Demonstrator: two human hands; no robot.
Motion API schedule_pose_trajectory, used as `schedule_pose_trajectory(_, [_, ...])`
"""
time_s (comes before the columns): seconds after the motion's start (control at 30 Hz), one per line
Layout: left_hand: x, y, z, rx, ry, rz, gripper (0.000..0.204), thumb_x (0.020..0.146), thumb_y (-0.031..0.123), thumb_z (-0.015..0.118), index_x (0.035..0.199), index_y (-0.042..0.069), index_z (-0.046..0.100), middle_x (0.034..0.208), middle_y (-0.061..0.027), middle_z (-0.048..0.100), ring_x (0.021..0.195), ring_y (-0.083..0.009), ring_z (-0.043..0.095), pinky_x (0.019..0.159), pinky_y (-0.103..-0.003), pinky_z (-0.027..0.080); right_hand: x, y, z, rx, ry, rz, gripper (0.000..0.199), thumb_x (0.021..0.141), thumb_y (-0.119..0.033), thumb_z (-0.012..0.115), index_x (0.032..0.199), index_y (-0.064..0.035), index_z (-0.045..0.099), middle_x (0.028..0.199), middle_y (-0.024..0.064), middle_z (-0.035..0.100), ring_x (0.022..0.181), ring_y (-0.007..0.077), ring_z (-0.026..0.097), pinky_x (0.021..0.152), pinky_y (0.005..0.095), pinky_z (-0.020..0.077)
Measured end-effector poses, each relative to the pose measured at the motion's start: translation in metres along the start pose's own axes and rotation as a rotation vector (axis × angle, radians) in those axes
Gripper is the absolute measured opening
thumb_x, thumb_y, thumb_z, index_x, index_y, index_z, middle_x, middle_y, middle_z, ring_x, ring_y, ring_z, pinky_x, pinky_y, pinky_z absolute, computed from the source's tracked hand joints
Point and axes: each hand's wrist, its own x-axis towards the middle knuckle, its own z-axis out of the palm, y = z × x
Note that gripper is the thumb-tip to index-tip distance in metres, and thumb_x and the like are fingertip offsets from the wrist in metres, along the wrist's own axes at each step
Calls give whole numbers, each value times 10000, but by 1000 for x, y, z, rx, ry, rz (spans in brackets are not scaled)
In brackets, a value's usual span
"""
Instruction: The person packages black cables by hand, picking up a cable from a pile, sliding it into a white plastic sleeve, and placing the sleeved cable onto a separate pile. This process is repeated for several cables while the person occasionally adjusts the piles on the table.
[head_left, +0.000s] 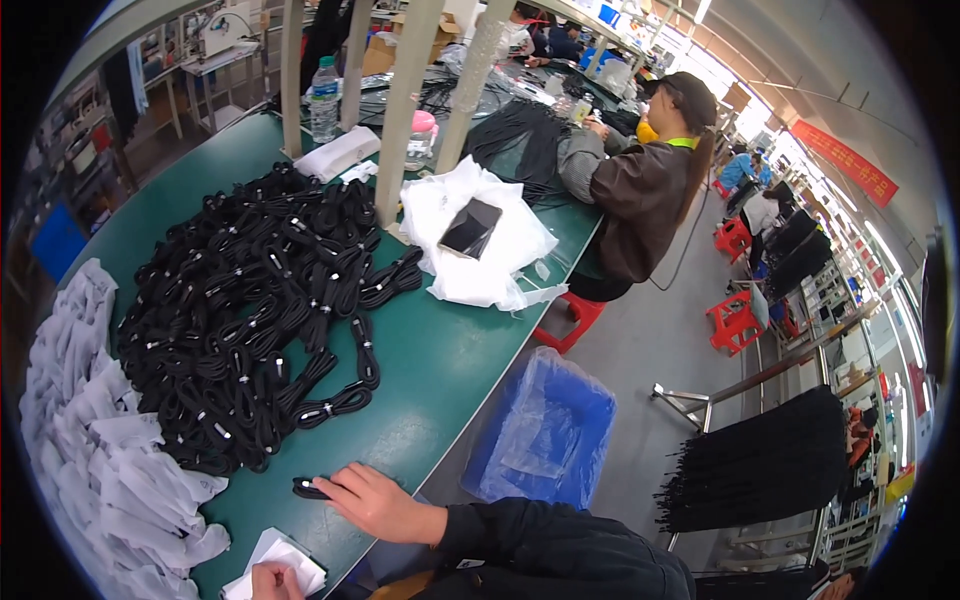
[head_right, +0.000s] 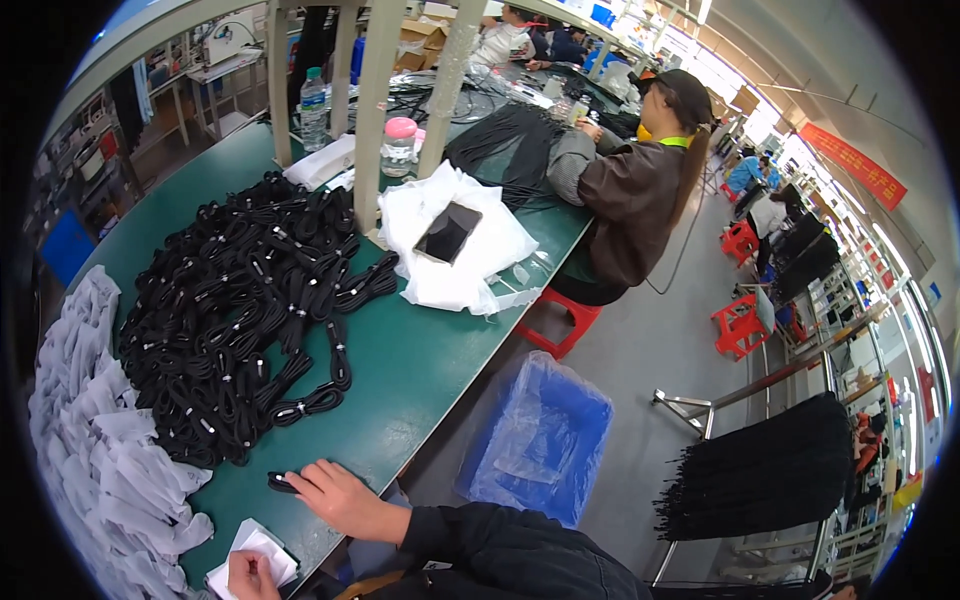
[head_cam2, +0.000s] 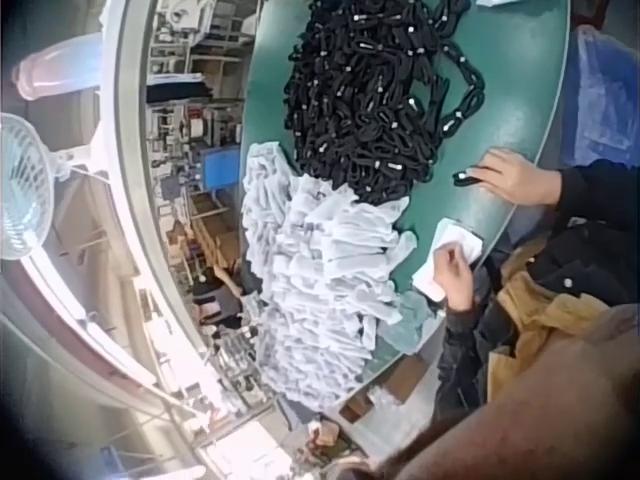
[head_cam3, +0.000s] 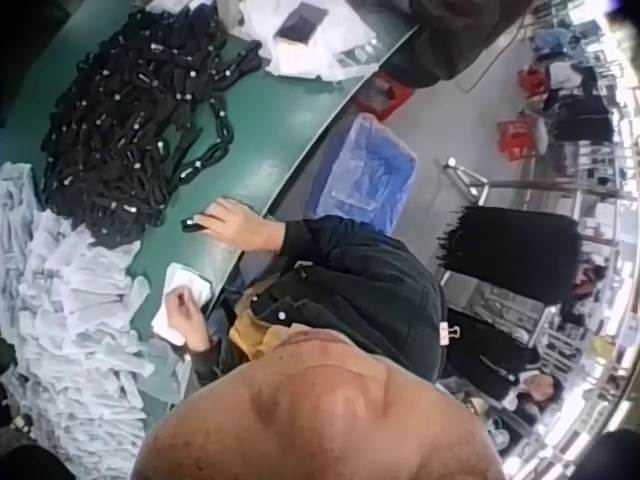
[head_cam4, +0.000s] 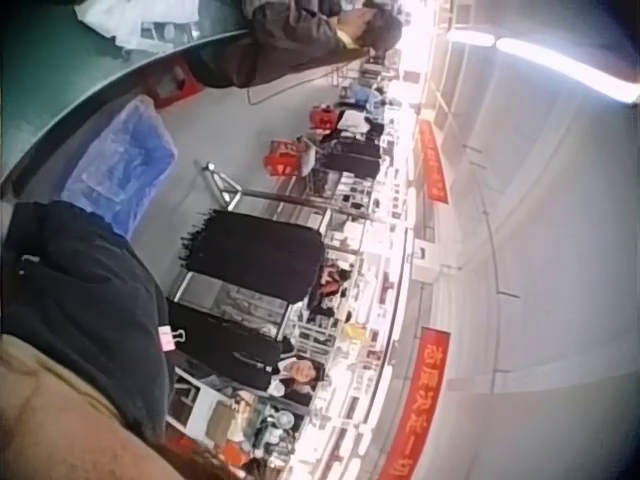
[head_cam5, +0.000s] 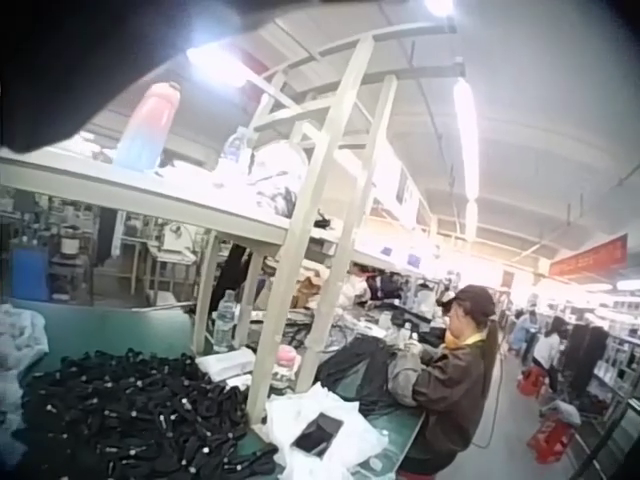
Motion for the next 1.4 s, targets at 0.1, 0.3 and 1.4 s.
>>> schedule_pose_trajectory(0.1, [-4,3,1,35,-6,-5,64,944,44,618,958,-18,612,896,-131,589,820,-256,586,751,-344,497,-5,1,2,-20,11,-5,446,804,-37,713,1225,59,601,955,123,567,843,282,571,740,370,496])
schedule_pose_trajectory(0.3, [4,-11,16,62,87,61,110,817,-1,675,827,-8,566,803,-181,571,754,-369,576,674,-401,465,0,7,-2,-11,85,14,383,821,-55,714,1187,0,616,952,163,586,833,341,605,701,405,517])
schedule_pose_trajectory(1.4, [-3,-6,17,-240,173,258,84,861,-10,670,905,-4,598,884,-96,604,782,-203,577,724,-297,482,-11,-62,-25,56,-264,-184,277,843,-61,735,1117,-38,696,922,107,611,772,250,617,645,332,497])
